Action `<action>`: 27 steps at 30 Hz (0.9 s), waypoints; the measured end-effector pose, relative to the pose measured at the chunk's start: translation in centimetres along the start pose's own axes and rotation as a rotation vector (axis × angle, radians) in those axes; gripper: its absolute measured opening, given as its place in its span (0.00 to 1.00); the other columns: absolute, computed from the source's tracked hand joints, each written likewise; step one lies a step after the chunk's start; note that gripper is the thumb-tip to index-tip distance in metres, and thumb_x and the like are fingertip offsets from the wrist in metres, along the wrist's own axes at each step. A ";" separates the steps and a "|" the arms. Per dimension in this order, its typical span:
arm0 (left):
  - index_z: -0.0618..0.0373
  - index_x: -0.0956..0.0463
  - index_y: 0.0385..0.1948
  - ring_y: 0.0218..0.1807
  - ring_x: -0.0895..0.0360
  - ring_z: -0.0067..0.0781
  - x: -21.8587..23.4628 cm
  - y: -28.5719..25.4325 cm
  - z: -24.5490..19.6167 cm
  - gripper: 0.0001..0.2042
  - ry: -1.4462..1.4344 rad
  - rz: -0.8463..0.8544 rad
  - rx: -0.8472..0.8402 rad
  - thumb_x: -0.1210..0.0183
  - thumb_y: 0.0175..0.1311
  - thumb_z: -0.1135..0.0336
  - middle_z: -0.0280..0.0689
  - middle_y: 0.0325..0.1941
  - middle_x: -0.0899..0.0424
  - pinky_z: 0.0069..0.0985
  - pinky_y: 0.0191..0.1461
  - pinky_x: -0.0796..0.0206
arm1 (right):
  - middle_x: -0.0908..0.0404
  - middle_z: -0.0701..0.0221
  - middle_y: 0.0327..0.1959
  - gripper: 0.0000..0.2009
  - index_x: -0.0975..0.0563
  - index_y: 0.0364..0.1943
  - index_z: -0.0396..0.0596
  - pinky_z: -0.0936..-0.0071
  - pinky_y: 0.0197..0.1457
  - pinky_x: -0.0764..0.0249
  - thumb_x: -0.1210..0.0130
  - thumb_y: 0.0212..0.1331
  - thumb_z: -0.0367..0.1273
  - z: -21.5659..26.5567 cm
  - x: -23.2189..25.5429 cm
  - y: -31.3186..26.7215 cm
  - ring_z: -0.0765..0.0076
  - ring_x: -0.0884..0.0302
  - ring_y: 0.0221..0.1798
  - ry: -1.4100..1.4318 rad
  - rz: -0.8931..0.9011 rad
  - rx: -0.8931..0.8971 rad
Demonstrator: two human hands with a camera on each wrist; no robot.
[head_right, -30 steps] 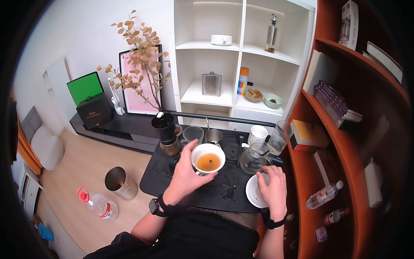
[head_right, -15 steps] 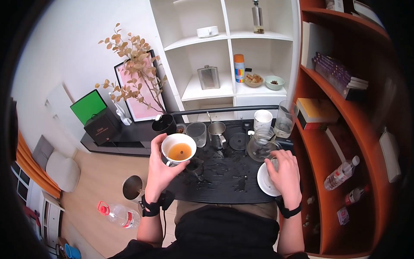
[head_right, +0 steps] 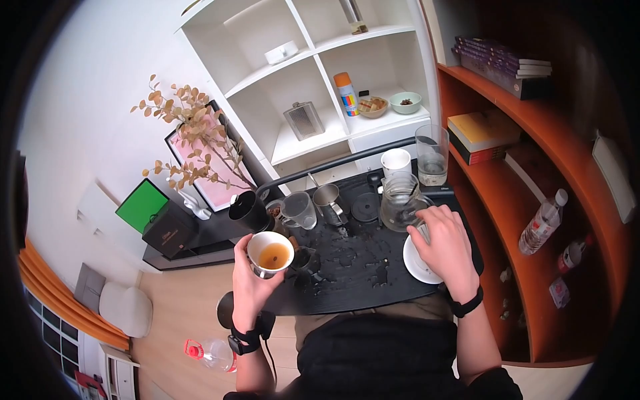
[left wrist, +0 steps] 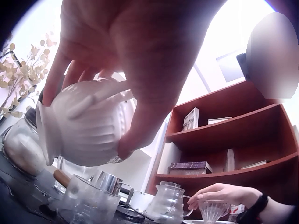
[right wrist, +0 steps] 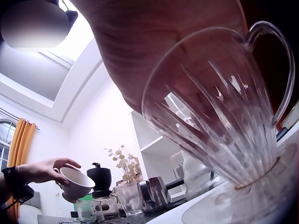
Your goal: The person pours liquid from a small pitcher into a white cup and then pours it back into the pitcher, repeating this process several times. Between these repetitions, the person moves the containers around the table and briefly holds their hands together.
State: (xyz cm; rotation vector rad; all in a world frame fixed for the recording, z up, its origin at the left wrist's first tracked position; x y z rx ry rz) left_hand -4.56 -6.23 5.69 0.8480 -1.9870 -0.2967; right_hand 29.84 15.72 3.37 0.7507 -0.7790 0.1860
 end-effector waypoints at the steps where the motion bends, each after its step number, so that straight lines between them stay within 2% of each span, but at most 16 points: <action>1: 0.60 0.34 0.80 0.71 0.14 0.62 0.0 0.0 0.0 0.50 0.034 -0.002 -0.014 0.14 0.53 0.69 0.56 0.71 0.16 0.48 0.73 0.19 | 0.08 0.60 0.50 0.15 0.11 0.52 0.37 0.55 0.65 0.23 0.29 0.71 0.36 0.0 0.0 0.0 0.49 0.15 0.59 -0.003 0.000 0.008; 8: 0.61 0.34 0.80 0.71 0.14 0.64 0.2 0.0 -0.5 0.51 0.139 0.034 -0.054 0.14 0.51 0.70 0.56 0.71 0.17 0.48 0.72 0.18 | 0.08 0.60 0.51 0.16 0.10 0.52 0.37 0.56 0.65 0.23 0.29 0.71 0.37 0.0 0.1 0.0 0.50 0.15 0.59 0.013 0.008 -0.003; 11: 0.59 0.34 0.80 0.73 0.15 0.61 0.3 0.1 -0.5 0.50 0.178 0.048 -0.086 0.15 0.51 0.72 0.55 0.74 0.17 0.45 0.75 0.19 | 0.08 0.60 0.51 0.16 0.10 0.52 0.37 0.56 0.65 0.24 0.28 0.71 0.37 -0.1 0.0 0.0 0.50 0.15 0.59 0.014 0.001 -0.002; 20: 0.63 0.35 0.81 0.72 0.16 0.63 0.6 1.1 -0.1 0.54 0.316 0.084 -0.253 0.15 0.46 0.73 0.55 0.74 0.19 0.46 0.74 0.19 | 0.08 0.61 0.51 0.16 0.10 0.52 0.38 0.56 0.65 0.24 0.28 0.71 0.37 -0.1 -0.1 0.0 0.50 0.16 0.58 0.003 0.001 0.002; 22: 0.64 0.35 0.82 0.74 0.17 0.64 0.6 1.4 -0.3 0.55 0.339 0.105 -0.339 0.14 0.45 0.72 0.56 0.75 0.20 0.47 0.76 0.20 | 0.08 0.61 0.51 0.15 0.10 0.52 0.38 0.56 0.65 0.24 0.28 0.71 0.37 -0.1 -0.1 0.0 0.51 0.16 0.58 0.014 0.002 -0.006; 27: 0.65 0.36 0.83 0.77 0.20 0.62 0.7 1.9 -1.4 0.57 0.423 0.179 -0.365 0.15 0.44 0.73 0.55 0.78 0.22 0.48 0.80 0.24 | 0.08 0.61 0.50 0.15 0.10 0.52 0.38 0.56 0.65 0.24 0.28 0.71 0.37 -0.1 -0.1 -0.1 0.51 0.16 0.58 0.009 -0.013 0.003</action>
Point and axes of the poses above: each hand's wrist, its own y-axis towards the middle knuckle, its own x-axis out of the back of the hand, z = x × y, the point moved 1 cm from there along y, towards the middle knuckle
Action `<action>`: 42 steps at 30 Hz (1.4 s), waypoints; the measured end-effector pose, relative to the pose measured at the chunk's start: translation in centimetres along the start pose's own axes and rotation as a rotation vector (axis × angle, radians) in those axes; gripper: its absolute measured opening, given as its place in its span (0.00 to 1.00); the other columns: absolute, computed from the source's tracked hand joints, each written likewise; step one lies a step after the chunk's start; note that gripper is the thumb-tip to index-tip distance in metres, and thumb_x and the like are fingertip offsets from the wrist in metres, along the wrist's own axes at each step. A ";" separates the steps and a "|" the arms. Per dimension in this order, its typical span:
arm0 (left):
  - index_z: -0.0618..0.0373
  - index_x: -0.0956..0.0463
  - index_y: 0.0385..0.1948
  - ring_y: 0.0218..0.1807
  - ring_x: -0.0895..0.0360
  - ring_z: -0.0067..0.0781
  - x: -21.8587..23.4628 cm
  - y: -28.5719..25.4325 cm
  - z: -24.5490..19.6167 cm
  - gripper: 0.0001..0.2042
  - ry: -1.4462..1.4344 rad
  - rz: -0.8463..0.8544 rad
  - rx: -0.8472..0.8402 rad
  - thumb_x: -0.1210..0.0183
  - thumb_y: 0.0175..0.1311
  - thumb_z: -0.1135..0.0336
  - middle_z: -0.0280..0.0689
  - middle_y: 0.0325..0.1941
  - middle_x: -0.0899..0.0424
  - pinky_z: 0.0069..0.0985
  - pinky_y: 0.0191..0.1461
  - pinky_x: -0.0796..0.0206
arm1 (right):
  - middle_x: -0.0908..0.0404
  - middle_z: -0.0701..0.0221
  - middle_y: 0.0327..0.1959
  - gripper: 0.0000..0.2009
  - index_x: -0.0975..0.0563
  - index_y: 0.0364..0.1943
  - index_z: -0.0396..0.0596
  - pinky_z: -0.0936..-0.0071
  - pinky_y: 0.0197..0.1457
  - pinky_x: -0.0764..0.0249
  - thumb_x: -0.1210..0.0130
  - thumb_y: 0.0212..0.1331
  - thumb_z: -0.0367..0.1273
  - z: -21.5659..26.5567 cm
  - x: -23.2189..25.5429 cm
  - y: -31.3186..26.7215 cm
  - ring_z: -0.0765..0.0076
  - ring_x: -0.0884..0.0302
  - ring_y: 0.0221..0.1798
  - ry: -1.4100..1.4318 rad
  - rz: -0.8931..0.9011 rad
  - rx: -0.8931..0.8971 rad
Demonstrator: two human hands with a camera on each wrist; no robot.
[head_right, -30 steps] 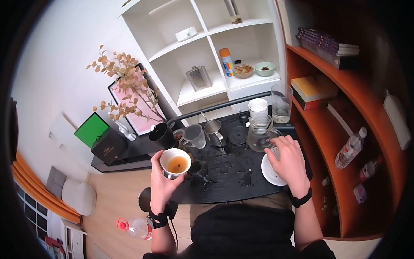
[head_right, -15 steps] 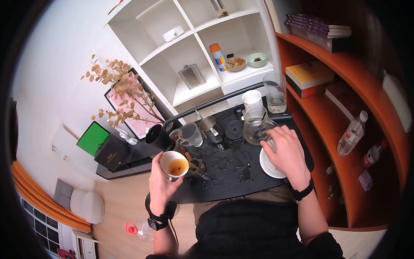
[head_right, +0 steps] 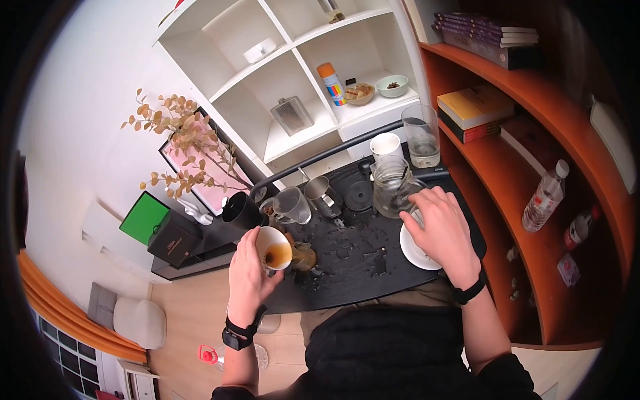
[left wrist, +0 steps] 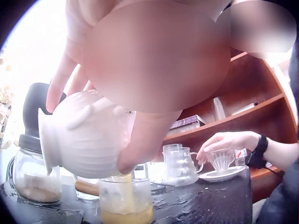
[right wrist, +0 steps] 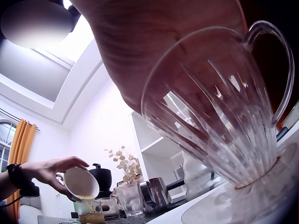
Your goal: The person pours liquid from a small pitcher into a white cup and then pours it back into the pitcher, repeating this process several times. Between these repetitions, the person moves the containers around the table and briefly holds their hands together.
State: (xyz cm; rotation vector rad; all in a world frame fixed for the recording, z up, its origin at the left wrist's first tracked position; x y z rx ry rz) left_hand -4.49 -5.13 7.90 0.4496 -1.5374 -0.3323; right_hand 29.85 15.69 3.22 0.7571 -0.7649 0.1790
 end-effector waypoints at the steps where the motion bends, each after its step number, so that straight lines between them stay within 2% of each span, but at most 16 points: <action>1: 0.65 0.36 0.83 0.78 0.21 0.61 0.2 0.2 -0.3 0.57 0.030 0.037 -0.005 0.15 0.44 0.73 0.55 0.79 0.22 0.48 0.81 0.25 | 0.08 0.61 0.50 0.16 0.10 0.52 0.38 0.57 0.65 0.24 0.28 0.71 0.37 0.0 0.0 0.0 0.52 0.16 0.58 -0.001 0.003 -0.001; 5: 0.65 0.37 0.84 0.79 0.23 0.59 0.8 0.9 -1.0 0.58 0.105 0.103 -0.048 0.15 0.44 0.73 0.53 0.81 0.23 0.47 0.80 0.27 | 0.08 0.61 0.51 0.16 0.10 0.53 0.38 0.58 0.65 0.24 0.28 0.71 0.37 0.0 0.1 0.0 0.52 0.16 0.58 0.000 0.015 -0.011; 10: 0.63 0.41 0.89 0.83 0.27 0.52 0.8 1.5 -1.8 0.62 0.342 0.217 -0.144 0.15 0.45 0.72 0.48 0.83 0.25 0.47 0.83 0.33 | 0.08 0.61 0.51 0.17 0.10 0.54 0.37 0.58 0.66 0.24 0.28 0.71 0.37 0.0 0.1 0.0 0.52 0.16 0.59 0.001 0.018 -0.015; 16: 0.60 0.42 0.91 0.86 0.30 0.49 -0.8 1.2 -1.3 0.63 0.466 0.148 -0.276 0.14 0.45 0.70 0.44 0.85 0.27 0.49 0.84 0.36 | 0.07 0.59 0.54 0.18 0.10 0.55 0.36 0.58 0.68 0.23 0.29 0.72 0.37 0.2 0.2 0.0 0.53 0.15 0.60 -0.013 0.030 -0.023; 20: 0.59 0.42 0.91 0.86 0.30 0.49 -0.9 1.2 -1.5 0.63 0.494 0.154 -0.301 0.14 0.45 0.70 0.44 0.85 0.27 0.49 0.84 0.36 | 0.06 0.59 0.54 0.18 0.09 0.55 0.35 0.58 0.69 0.23 0.29 0.72 0.37 0.2 0.3 0.0 0.53 0.14 0.61 -0.006 0.025 -0.031; 22: 0.60 0.37 0.90 0.85 0.27 0.49 -0.7 1.3 -1.6 0.48 0.433 0.150 -0.274 0.28 0.64 0.71 0.45 0.84 0.24 0.50 0.82 0.32 | 0.06 0.59 0.55 0.18 0.09 0.55 0.35 0.58 0.69 0.23 0.29 0.72 0.38 0.0 0.1 0.0 0.52 0.14 0.61 -0.005 0.023 -0.032; 23: 0.60 0.37 0.90 0.85 0.27 0.49 -0.4 1.3 -1.8 0.48 0.432 0.150 -0.275 0.28 0.64 0.71 0.45 0.84 0.24 0.50 0.82 0.32 | 0.06 0.59 0.55 0.18 0.09 0.55 0.35 0.58 0.69 0.23 0.29 0.72 0.38 0.0 0.1 0.0 0.52 0.14 0.61 -0.006 0.022 -0.033; 25: 0.61 0.38 0.89 0.83 0.27 0.53 0.5 1.5 -1.7 0.55 0.235 0.158 -0.201 0.21 0.53 0.73 0.49 0.83 0.24 0.51 0.82 0.32 | 0.06 0.59 0.54 0.18 0.09 0.55 0.35 0.58 0.70 0.23 0.29 0.73 0.38 0.1 0.0 0.0 0.52 0.14 0.61 -0.002 0.013 -0.030; 26: 0.62 0.38 0.88 0.81 0.26 0.58 0.3 1.3 -1.0 0.61 0.144 0.118 -0.181 0.17 0.43 0.75 0.52 0.82 0.25 0.51 0.81 0.32 | 0.06 0.59 0.54 0.18 0.09 0.55 0.35 0.58 0.70 0.23 0.29 0.73 0.38 0.1 0.1 -0.1 0.52 0.14 0.61 -0.004 0.012 -0.033; 31: 0.63 0.38 0.87 0.78 0.23 0.61 -0.2 0.6 0.0 0.60 -0.063 -0.053 -0.056 0.15 0.43 0.76 0.54 0.80 0.26 0.49 0.80 0.28 | 0.06 0.60 0.54 0.18 0.09 0.54 0.35 0.58 0.71 0.23 0.29 0.73 0.38 0.3 0.3 0.1 0.52 0.15 0.61 0.004 0.048 -0.041; 33: 0.63 0.38 0.86 0.78 0.22 0.61 -0.3 0.6 0.0 0.57 -0.328 -0.185 0.020 0.17 0.47 0.75 0.54 0.79 0.26 0.48 0.81 0.26 | 0.06 0.60 0.54 0.18 0.09 0.53 0.35 0.58 0.70 0.23 0.28 0.72 0.38 -0.1 0.0 0.1 0.52 0.15 0.61 0.005 0.043 -0.027; 34: 0.64 0.38 0.86 0.79 0.22 0.59 -0.3 0.7 -0.1 0.55 -0.409 -0.182 0.083 0.17 0.51 0.73 0.53 0.78 0.27 0.46 0.82 0.26 | 0.06 0.60 0.54 0.17 0.09 0.53 0.35 0.58 0.70 0.23 0.28 0.72 0.38 -0.2 -0.1 0.1 0.51 0.15 0.61 0.008 0.036 -0.014; 37: 0.64 0.38 0.86 0.79 0.22 0.57 -0.5 1.5 -0.7 0.55 -0.539 -0.170 0.110 0.17 0.52 0.70 0.53 0.78 0.27 0.46 0.82 0.27 | 0.07 0.60 0.51 0.16 0.09 0.51 0.35 0.57 0.69 0.22 0.26 0.70 0.36 0.1 0.2 0.2 0.50 0.14 0.61 0.022 0.019 0.017; 42: 0.63 0.38 0.86 0.77 0.22 0.56 -2.1 2.9 -2.9 0.56 -0.603 -0.167 0.071 0.14 0.51 0.68 0.52 0.76 0.27 0.47 0.83 0.28 | 0.08 0.60 0.49 0.16 0.09 0.49 0.36 0.55 0.67 0.19 0.23 0.67 0.36 0.3 0.5 0.5 0.48 0.13 0.58 0.022 0.016 0.052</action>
Point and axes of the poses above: each hand's wrist, its own y-axis towards the middle knuckle, its own x-axis out of the back of the hand, z = x × y, the point moved 1 cm from there along y, towards the middle knuckle
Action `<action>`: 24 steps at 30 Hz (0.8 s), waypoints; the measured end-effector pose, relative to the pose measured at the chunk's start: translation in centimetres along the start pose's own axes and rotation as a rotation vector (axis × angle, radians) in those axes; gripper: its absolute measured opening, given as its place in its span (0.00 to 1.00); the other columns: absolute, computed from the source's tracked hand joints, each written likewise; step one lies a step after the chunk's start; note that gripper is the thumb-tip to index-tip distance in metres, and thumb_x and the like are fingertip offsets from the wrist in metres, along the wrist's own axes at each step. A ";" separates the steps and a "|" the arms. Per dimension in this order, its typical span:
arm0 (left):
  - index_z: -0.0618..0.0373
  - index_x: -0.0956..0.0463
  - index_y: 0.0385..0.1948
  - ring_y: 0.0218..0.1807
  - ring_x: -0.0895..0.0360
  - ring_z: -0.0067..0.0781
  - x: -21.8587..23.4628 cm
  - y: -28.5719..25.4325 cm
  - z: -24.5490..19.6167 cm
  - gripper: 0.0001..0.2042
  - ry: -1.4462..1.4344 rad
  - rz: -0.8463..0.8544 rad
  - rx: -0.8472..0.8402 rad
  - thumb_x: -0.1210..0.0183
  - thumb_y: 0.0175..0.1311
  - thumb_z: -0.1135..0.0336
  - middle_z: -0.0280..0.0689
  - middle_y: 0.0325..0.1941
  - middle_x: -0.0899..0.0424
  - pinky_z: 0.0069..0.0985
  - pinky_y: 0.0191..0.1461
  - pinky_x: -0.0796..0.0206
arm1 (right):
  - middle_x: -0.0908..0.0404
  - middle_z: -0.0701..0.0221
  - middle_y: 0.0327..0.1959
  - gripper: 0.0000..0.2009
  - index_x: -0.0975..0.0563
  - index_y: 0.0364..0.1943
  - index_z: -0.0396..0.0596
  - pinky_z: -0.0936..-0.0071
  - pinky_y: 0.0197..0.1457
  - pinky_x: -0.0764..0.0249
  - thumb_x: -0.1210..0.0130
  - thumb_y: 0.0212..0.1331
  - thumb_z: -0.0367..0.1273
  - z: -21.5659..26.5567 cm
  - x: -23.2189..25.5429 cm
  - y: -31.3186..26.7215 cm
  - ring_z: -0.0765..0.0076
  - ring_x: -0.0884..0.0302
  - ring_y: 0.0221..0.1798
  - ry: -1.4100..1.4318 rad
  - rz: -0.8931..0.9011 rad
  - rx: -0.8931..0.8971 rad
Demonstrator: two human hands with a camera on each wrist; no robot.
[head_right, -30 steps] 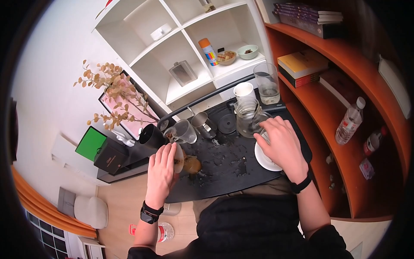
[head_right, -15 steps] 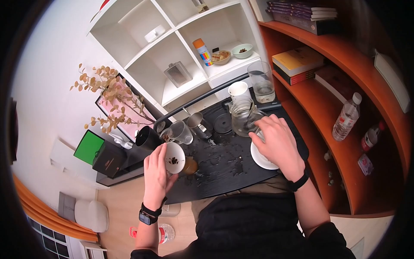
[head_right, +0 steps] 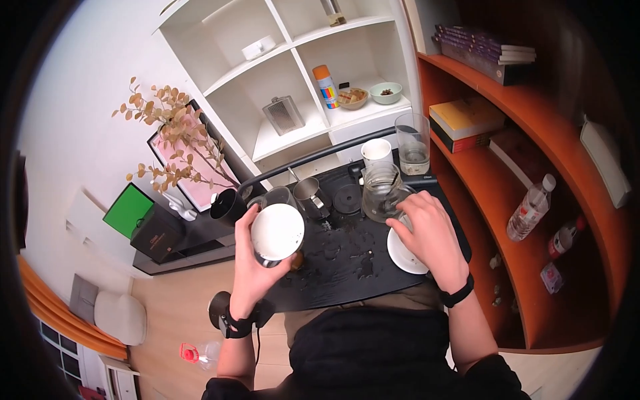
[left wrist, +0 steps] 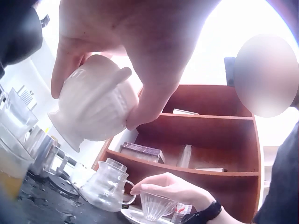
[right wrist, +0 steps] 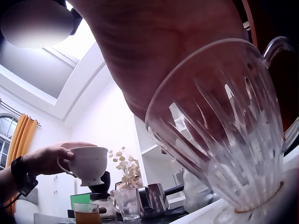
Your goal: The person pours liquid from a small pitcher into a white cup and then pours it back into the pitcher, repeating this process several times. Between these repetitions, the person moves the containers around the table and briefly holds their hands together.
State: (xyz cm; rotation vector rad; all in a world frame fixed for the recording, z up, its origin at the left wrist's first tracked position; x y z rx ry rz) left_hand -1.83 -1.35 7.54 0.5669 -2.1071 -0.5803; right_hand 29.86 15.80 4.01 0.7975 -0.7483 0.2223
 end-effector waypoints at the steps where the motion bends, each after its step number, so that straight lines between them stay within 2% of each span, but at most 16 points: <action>1: 0.63 0.38 0.86 0.77 0.22 0.56 -0.6 0.1 -0.1 0.56 -0.010 -0.011 0.004 0.14 0.51 0.68 0.52 0.76 0.27 0.47 0.83 0.28 | 0.09 0.60 0.48 0.17 0.09 0.48 0.36 0.54 0.67 0.19 0.22 0.66 0.37 0.0 0.2 0.1 0.47 0.13 0.57 -0.003 0.012 0.009; 3: 0.62 0.38 0.86 0.77 0.22 0.57 -2.0 0.4 -0.1 0.56 -0.021 0.014 0.013 0.14 0.51 0.68 0.52 0.75 0.27 0.48 0.82 0.27 | 0.08 0.60 0.47 0.17 0.09 0.46 0.37 0.54 0.67 0.19 0.21 0.65 0.38 0.3 0.7 0.6 0.48 0.13 0.57 -0.007 0.011 0.033; 5: 0.62 0.38 0.85 0.77 0.22 0.57 -3.2 0.4 -0.1 0.56 -0.041 0.004 0.022 0.13 0.51 0.67 0.52 0.76 0.26 0.48 0.82 0.27 | 0.07 0.61 0.46 0.16 0.08 0.45 0.38 0.54 0.67 0.19 0.21 0.65 0.38 0.7 1.1 1.3 0.49 0.12 0.56 0.046 0.094 0.172; 7: 0.63 0.38 0.85 0.78 0.21 0.57 -4.3 0.3 -0.2 0.56 -0.070 0.041 0.062 0.11 0.53 0.65 0.52 0.76 0.26 0.48 0.81 0.26 | 0.06 0.62 0.43 0.13 0.08 0.41 0.40 0.55 0.68 0.20 0.22 0.65 0.37 1.0 1.0 1.8 0.51 0.11 0.54 0.078 0.111 0.213; 9: 0.63 0.37 0.84 0.77 0.20 0.59 -5.0 0.2 -0.6 0.56 -0.053 0.028 0.067 0.11 0.54 0.63 0.53 0.75 0.25 0.48 0.78 0.23 | 0.06 0.64 0.42 0.11 0.07 0.38 0.41 0.57 0.68 0.20 0.22 0.65 0.36 1.6 1.1 2.3 0.51 0.11 0.52 0.137 0.225 0.230; 11: 0.63 0.35 0.84 0.79 0.20 0.54 -5.8 0.1 -0.7 0.55 -0.058 0.057 0.142 0.10 0.52 0.62 0.50 0.78 0.23 0.45 0.82 0.25 | 0.06 0.65 0.40 0.10 0.07 0.35 0.43 0.57 0.67 0.21 0.22 0.64 0.36 1.4 0.4 2.4 0.53 0.11 0.52 0.142 0.239 0.230; 13: 0.63 0.34 0.82 0.77 0.19 0.58 -6.4 -0.1 -0.5 0.55 -0.059 0.037 0.147 0.10 0.52 0.61 0.51 0.77 0.23 0.47 0.79 0.23 | 0.07 0.65 0.38 0.11 0.08 0.33 0.43 0.58 0.69 0.23 0.21 0.63 0.37 1.4 0.0 2.3 0.55 0.12 0.52 0.106 0.303 0.130; 16: 0.62 0.34 0.82 0.77 0.18 0.60 -6.9 -0.2 -0.1 0.55 -0.051 0.048 0.198 0.09 0.52 0.59 0.52 0.77 0.23 0.48 0.78 0.22 | 0.09 0.69 0.39 0.11 0.08 0.34 0.44 0.59 0.70 0.27 0.21 0.64 0.37 0.4 -1.0 2.0 0.58 0.15 0.55 0.049 0.428 0.103; 18: 0.64 0.35 0.81 0.71 0.16 0.66 -7.2 -0.3 0.1 0.54 -0.002 0.028 0.141 0.10 0.54 0.60 0.55 0.73 0.23 0.51 0.70 0.18 | 0.09 0.69 0.38 0.11 0.09 0.34 0.44 0.61 0.70 0.28 0.21 0.63 0.37 0.1 -1.0 2.1 0.59 0.16 0.54 0.074 0.443 0.100; 19: 0.64 0.35 0.81 0.71 0.16 0.66 -7.4 -0.4 0.2 0.54 -0.003 0.030 0.146 0.10 0.54 0.60 0.55 0.73 0.23 0.51 0.70 0.18 | 0.10 0.69 0.38 0.11 0.09 0.33 0.45 0.62 0.70 0.30 0.21 0.63 0.37 0.0 -1.1 2.1 0.59 0.16 0.53 0.098 0.450 0.094; 21: 0.63 0.34 0.81 0.76 0.18 0.62 -7.6 -0.4 0.4 0.55 -0.015 0.057 0.222 0.08 0.52 0.57 0.54 0.77 0.23 0.49 0.77 0.21 | 0.10 0.70 0.38 0.11 0.10 0.33 0.45 0.62 0.70 0.31 0.21 0.63 0.37 0.1 -1.1 2.1 0.60 0.16 0.53 0.103 0.450 0.087; 24: 0.63 0.33 0.80 0.76 0.18 0.61 -8.1 -0.9 0.8 0.54 -0.010 0.089 0.230 0.09 0.53 0.55 0.53 0.76 0.22 0.50 0.77 0.22 | 0.10 0.70 0.37 0.11 0.10 0.32 0.44 0.62 0.69 0.31 0.21 0.64 0.37 -0.1 -1.2 2.1 0.60 0.16 0.52 0.117 0.438 0.090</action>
Point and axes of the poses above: each hand's wrist, its own y-axis towards the middle knuckle, its own x-axis out of the back of the hand, z = x × y, the point moved 1 cm from there along y, towards the middle knuckle
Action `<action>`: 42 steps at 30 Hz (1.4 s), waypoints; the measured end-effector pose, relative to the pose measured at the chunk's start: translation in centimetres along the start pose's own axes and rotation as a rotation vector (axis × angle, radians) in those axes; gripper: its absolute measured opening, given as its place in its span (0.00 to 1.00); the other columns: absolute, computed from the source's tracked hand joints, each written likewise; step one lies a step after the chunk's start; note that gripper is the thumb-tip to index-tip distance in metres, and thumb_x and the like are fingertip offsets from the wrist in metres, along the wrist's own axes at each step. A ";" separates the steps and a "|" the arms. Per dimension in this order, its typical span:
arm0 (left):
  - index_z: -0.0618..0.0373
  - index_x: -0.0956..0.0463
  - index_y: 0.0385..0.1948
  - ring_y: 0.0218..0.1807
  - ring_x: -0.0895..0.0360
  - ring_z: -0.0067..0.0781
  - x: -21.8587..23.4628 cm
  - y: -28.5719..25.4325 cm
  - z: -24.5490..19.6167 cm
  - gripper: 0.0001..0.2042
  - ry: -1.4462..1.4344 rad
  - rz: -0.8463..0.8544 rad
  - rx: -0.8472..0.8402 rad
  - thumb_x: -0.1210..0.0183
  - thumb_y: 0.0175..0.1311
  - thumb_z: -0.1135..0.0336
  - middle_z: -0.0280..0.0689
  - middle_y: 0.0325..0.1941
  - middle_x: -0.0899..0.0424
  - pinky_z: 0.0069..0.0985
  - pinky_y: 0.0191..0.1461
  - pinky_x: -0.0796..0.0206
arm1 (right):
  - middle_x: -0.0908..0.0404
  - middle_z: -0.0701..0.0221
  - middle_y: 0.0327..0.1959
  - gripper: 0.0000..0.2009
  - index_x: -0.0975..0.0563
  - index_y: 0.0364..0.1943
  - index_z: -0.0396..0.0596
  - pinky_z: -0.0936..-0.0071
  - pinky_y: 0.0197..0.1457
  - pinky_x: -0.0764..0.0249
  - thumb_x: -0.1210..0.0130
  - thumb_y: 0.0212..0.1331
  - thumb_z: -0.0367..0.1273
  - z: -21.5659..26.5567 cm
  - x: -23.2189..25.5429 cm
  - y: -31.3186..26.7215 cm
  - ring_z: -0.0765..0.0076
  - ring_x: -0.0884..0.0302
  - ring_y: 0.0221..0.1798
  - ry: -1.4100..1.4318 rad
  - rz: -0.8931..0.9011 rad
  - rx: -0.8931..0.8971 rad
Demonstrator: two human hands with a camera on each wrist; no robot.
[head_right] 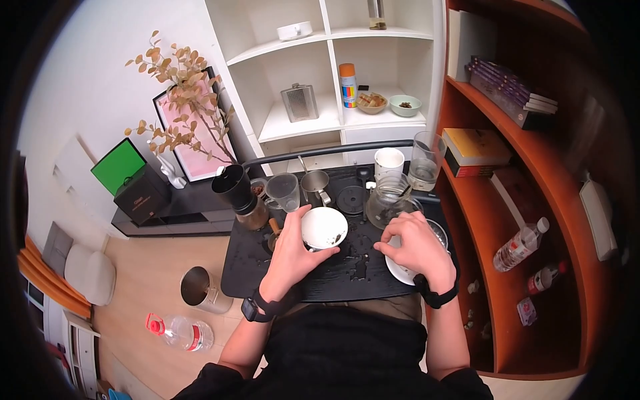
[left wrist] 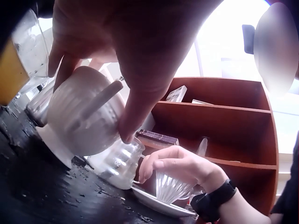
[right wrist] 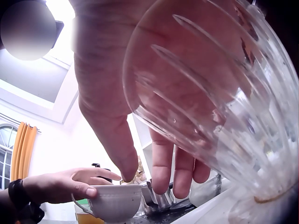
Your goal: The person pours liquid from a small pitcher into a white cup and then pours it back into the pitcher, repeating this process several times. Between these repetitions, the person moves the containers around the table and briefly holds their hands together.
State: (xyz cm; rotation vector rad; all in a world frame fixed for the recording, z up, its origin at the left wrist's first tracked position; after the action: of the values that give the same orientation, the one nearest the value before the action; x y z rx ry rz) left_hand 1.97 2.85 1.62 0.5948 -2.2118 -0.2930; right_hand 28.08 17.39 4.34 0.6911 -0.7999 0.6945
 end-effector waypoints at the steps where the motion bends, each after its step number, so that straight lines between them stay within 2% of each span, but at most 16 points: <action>1: 0.63 0.33 0.80 0.76 0.18 0.61 -0.1 -0.1 0.0 0.54 0.001 -0.001 0.003 0.09 0.53 0.55 0.53 0.76 0.22 0.50 0.77 0.22 | 0.10 0.70 0.36 0.11 0.11 0.32 0.44 0.62 0.69 0.31 0.21 0.64 0.36 -0.1 -0.1 0.0 0.60 0.16 0.52 0.007 -0.010 0.008; 4: 0.63 0.33 0.80 0.77 0.19 0.60 -0.2 -0.4 0.2 0.54 0.090 -0.010 -0.026 0.09 0.53 0.53 0.53 0.76 0.21 0.50 0.80 0.26 | 0.09 0.66 0.35 0.11 0.10 0.31 0.44 0.59 0.68 0.28 0.20 0.62 0.36 0.3 0.1 0.1 0.56 0.14 0.50 -0.007 -0.024 0.016; 7: 0.63 0.33 0.82 0.79 0.22 0.60 -0.1 -0.7 0.8 0.57 0.171 -0.020 -0.089 0.08 0.52 0.49 0.54 0.78 0.22 0.52 0.84 0.33 | 0.09 0.66 0.35 0.11 0.10 0.31 0.44 0.59 0.67 0.28 0.21 0.62 0.36 0.2 0.1 0.1 0.56 0.14 0.51 -0.004 -0.026 0.015; 9: 0.63 0.36 0.85 0.82 0.26 0.61 0.6 -1.2 0.3 0.63 0.211 -0.059 -0.160 0.07 0.48 0.47 0.54 0.81 0.24 0.52 0.88 0.38 | 0.09 0.66 0.36 0.11 0.10 0.31 0.45 0.60 0.68 0.28 0.21 0.62 0.37 0.1 0.0 0.1 0.56 0.14 0.51 0.002 -0.028 0.012; 12: 0.62 0.39 0.87 0.85 0.30 0.62 2.8 -2.0 0.3 0.67 0.218 -0.061 -0.170 0.06 0.46 0.46 0.55 0.83 0.26 0.52 0.89 0.40 | 0.09 0.67 0.36 0.11 0.10 0.31 0.45 0.60 0.68 0.28 0.20 0.62 0.37 -0.1 -0.1 -0.1 0.56 0.14 0.51 0.015 -0.048 0.017; 19: 0.63 0.50 0.92 0.91 0.38 0.63 6.0 -4.7 5.4 0.73 0.252 0.061 -0.018 0.05 0.45 0.52 0.59 0.90 0.35 0.50 0.94 0.44 | 0.10 0.69 0.39 0.10 0.10 0.34 0.46 0.61 0.70 0.30 0.22 0.65 0.37 -0.4 -0.3 -0.2 0.58 0.15 0.54 0.025 -0.047 0.022; 21: 0.65 0.46 0.90 0.89 0.34 0.63 5.8 -4.8 5.5 0.70 0.274 0.036 -0.003 0.06 0.46 0.53 0.59 0.86 0.31 0.50 0.92 0.42 | 0.10 0.68 0.38 0.10 0.10 0.35 0.46 0.60 0.70 0.30 0.22 0.65 0.37 -0.5 -0.4 -0.3 0.57 0.15 0.54 0.041 -0.050 0.016; 23: 0.67 0.41 0.87 0.83 0.28 0.61 5.4 -4.7 5.4 0.66 0.293 0.008 0.208 0.06 0.47 0.53 0.58 0.80 0.26 0.50 0.89 0.37 | 0.10 0.68 0.38 0.10 0.10 0.35 0.46 0.60 0.71 0.30 0.22 0.65 0.37 -0.7 -0.4 -0.2 0.57 0.15 0.54 0.056 -0.054 0.010; 24: 0.66 0.31 0.78 0.76 0.23 0.58 4.9 -4.7 5.5 0.55 0.278 -0.066 0.235 0.07 0.49 0.53 0.54 0.71 0.19 0.50 0.83 0.31 | 0.10 0.68 0.38 0.10 0.10 0.35 0.45 0.60 0.71 0.30 0.22 0.65 0.37 -0.7 -0.4 -0.2 0.57 0.15 0.54 0.057 -0.056 0.010; 25: 0.66 0.31 0.78 0.76 0.23 0.58 4.7 -4.6 5.4 0.55 0.276 -0.064 0.233 0.07 0.49 0.53 0.54 0.71 0.19 0.50 0.83 0.31 | 0.10 0.67 0.38 0.10 0.09 0.35 0.45 0.60 0.72 0.30 0.22 0.65 0.37 -0.7 -0.4 -0.3 0.57 0.15 0.54 0.059 -0.056 0.009; 27: 0.64 0.23 0.68 0.69 0.19 0.54 4.4 -4.6 5.4 0.45 0.309 -0.055 0.264 0.08 0.51 0.53 0.51 0.63 0.14 0.48 0.76 0.26 | 0.10 0.67 0.39 0.10 0.09 0.35 0.45 0.60 0.72 0.30 0.22 0.65 0.37 -0.4 -0.2 -0.2 0.57 0.15 0.55 0.054 -0.040 0.002; 28: 0.64 0.23 0.68 0.69 0.19 0.54 4.1 -4.6 5.6 0.45 0.308 -0.056 0.265 0.08 0.51 0.53 0.51 0.63 0.14 0.48 0.76 0.26 | 0.09 0.67 0.39 0.10 0.09 0.35 0.45 0.60 0.72 0.30 0.22 0.65 0.37 -0.3 -0.1 -0.2 0.56 0.15 0.55 0.050 -0.023 -0.002; 30: 0.62 0.19 0.60 0.62 0.16 0.51 3.3 -4.7 6.7 0.37 0.240 -0.125 0.269 0.08 0.53 0.54 0.47 0.57 0.12 0.45 0.70 0.22 | 0.09 0.66 0.39 0.10 0.09 0.35 0.45 0.60 0.72 0.30 0.22 0.65 0.37 -0.5 -0.4 -0.2 0.56 0.15 0.55 0.051 -0.038 0.004; 33: 0.62 0.18 0.58 0.57 0.14 0.49 2.9 -4.7 7.3 0.35 0.184 -0.173 0.268 0.09 0.53 0.55 0.46 0.55 0.12 0.44 0.66 0.20 | 0.09 0.66 0.40 0.10 0.09 0.35 0.45 0.60 0.72 0.29 0.22 0.65 0.37 -0.5 -0.3 -0.3 0.55 0.15 0.55 0.046 -0.051 0.009; 40: 0.61 0.18 0.58 0.56 0.15 0.48 2.7 -4.9 6.0 0.32 0.202 -0.215 0.296 0.12 0.55 0.59 0.44 0.53 0.12 0.44 0.66 0.21 | 0.09 0.67 0.41 0.10 0.09 0.36 0.45 0.60 0.72 0.29 0.23 0.65 0.37 -0.4 -0.4 -0.3 0.55 0.17 0.57 0.036 -0.037 -0.022; 42: 0.60 0.19 0.59 0.57 0.17 0.50 2.6 -4.9 5.6 0.33 0.126 -0.231 0.307 0.12 0.55 0.58 0.44 0.54 0.13 0.45 0.69 0.26 | 0.09 0.67 0.41 0.10 0.09 0.36 0.46 0.60 0.73 0.30 0.23 0.65 0.37 -0.1 -0.3 -0.3 0.55 0.17 0.58 0.031 -0.038 -0.033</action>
State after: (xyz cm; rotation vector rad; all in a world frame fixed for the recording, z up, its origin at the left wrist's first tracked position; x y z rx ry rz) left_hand -2.20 -2.64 -2.25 1.0119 -2.0822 -0.0298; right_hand 28.25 17.24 3.98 0.6626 -0.7658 0.6547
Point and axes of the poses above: each hand's wrist, its own y-axis towards the middle knuckle, its own x-axis out of the back of the hand, z = x × y, the point moved 1 cm from there along y, towards the middle knuckle
